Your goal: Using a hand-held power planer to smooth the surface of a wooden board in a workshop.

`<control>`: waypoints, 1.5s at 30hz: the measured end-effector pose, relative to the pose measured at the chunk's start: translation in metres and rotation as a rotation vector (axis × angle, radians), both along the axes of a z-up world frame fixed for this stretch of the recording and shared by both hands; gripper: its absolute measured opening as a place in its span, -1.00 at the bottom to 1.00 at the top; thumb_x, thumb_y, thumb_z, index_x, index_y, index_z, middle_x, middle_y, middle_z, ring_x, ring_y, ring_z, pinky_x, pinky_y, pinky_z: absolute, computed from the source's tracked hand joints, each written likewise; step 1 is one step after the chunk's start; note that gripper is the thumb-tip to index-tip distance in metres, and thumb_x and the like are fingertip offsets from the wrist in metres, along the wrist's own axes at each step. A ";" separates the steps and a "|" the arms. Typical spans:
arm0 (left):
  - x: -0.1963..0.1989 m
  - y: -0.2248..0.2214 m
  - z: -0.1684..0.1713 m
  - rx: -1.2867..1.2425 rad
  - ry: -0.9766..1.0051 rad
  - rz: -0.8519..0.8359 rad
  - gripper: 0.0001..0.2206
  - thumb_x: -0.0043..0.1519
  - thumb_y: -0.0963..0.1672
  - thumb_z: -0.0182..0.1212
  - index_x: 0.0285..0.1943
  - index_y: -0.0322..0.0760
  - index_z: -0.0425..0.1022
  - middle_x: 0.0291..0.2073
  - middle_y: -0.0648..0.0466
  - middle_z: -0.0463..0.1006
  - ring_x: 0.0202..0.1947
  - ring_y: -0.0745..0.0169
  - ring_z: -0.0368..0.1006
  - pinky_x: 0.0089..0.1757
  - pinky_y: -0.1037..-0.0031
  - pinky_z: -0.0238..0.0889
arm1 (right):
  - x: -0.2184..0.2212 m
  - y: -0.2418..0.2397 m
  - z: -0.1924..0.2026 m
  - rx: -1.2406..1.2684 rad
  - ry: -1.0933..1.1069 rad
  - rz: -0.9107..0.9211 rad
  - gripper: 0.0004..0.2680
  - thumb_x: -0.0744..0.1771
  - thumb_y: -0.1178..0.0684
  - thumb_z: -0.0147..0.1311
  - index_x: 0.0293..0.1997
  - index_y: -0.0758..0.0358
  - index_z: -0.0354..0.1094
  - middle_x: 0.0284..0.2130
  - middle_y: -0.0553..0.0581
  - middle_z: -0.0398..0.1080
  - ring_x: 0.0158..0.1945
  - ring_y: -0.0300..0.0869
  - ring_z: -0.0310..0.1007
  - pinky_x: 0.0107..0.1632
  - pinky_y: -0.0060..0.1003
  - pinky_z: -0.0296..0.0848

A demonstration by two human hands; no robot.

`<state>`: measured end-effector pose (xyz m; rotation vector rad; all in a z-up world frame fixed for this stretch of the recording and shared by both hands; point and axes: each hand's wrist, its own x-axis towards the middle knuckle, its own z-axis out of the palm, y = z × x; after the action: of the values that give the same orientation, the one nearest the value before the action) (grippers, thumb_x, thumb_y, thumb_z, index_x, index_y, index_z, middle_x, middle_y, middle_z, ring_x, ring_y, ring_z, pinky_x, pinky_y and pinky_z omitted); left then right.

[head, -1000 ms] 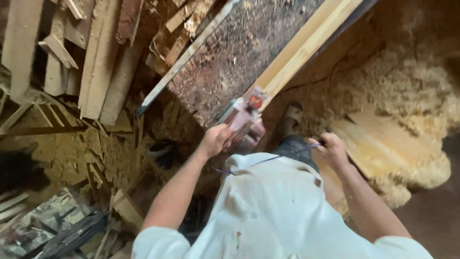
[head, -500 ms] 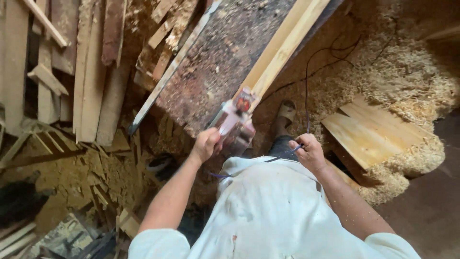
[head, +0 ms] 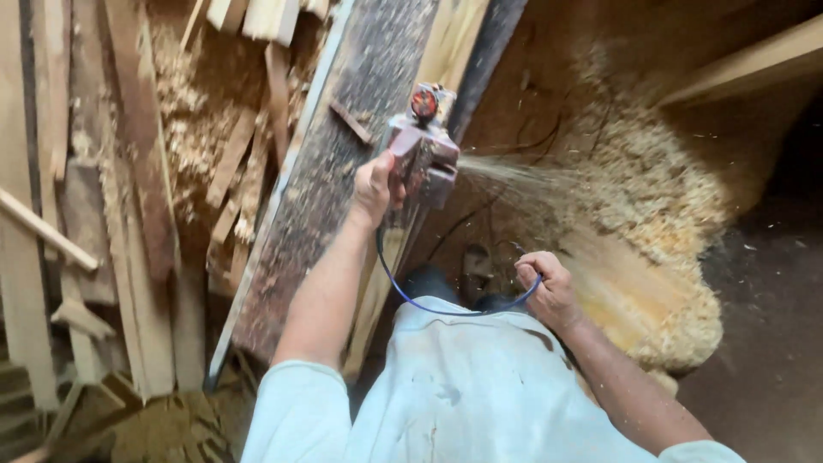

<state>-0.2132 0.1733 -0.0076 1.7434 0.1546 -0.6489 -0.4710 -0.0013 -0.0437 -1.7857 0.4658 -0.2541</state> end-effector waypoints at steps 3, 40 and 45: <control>0.048 -0.049 -0.001 0.019 -0.071 -0.009 -0.60 0.04 0.10 -0.08 -0.63 -0.24 0.26 -0.86 -0.06 0.31 -0.85 0.21 0.27 -0.73 0.48 0.24 | 0.027 -0.029 0.016 -0.010 -0.087 -0.055 -0.93 0.26 0.12 0.00 -0.40 0.22 0.39 -0.45 0.15 0.36 -0.35 -0.09 0.33 -0.19 -0.30 0.31; 0.647 -0.693 -0.025 -0.024 -0.051 -0.069 -0.56 -0.05 0.14 -0.03 -0.70 -0.23 0.36 -0.91 -0.01 0.32 -0.90 0.23 0.27 -0.79 0.53 0.23 | 0.583 -0.553 -0.061 0.083 0.168 0.041 -0.87 0.25 0.07 0.01 -0.52 0.22 0.36 -0.57 0.15 0.35 -0.42 -0.09 0.33 -0.23 -0.27 0.31; 0.742 -0.802 0.018 -0.010 0.028 -0.102 -0.59 -0.07 0.11 -0.15 -0.69 -0.24 0.30 -0.88 0.10 0.31 -0.92 0.36 0.07 -0.81 0.62 -0.09 | 0.637 -0.631 -0.070 0.101 0.295 0.100 -0.89 0.23 0.09 -0.04 -0.56 0.19 0.28 -0.60 -0.02 0.27 -0.47 -0.31 0.23 -0.33 -0.42 0.24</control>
<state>0.5292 -0.6290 0.0104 1.7414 0.0819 -0.7478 0.1659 -0.6324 -0.1136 -1.7479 0.5853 0.1030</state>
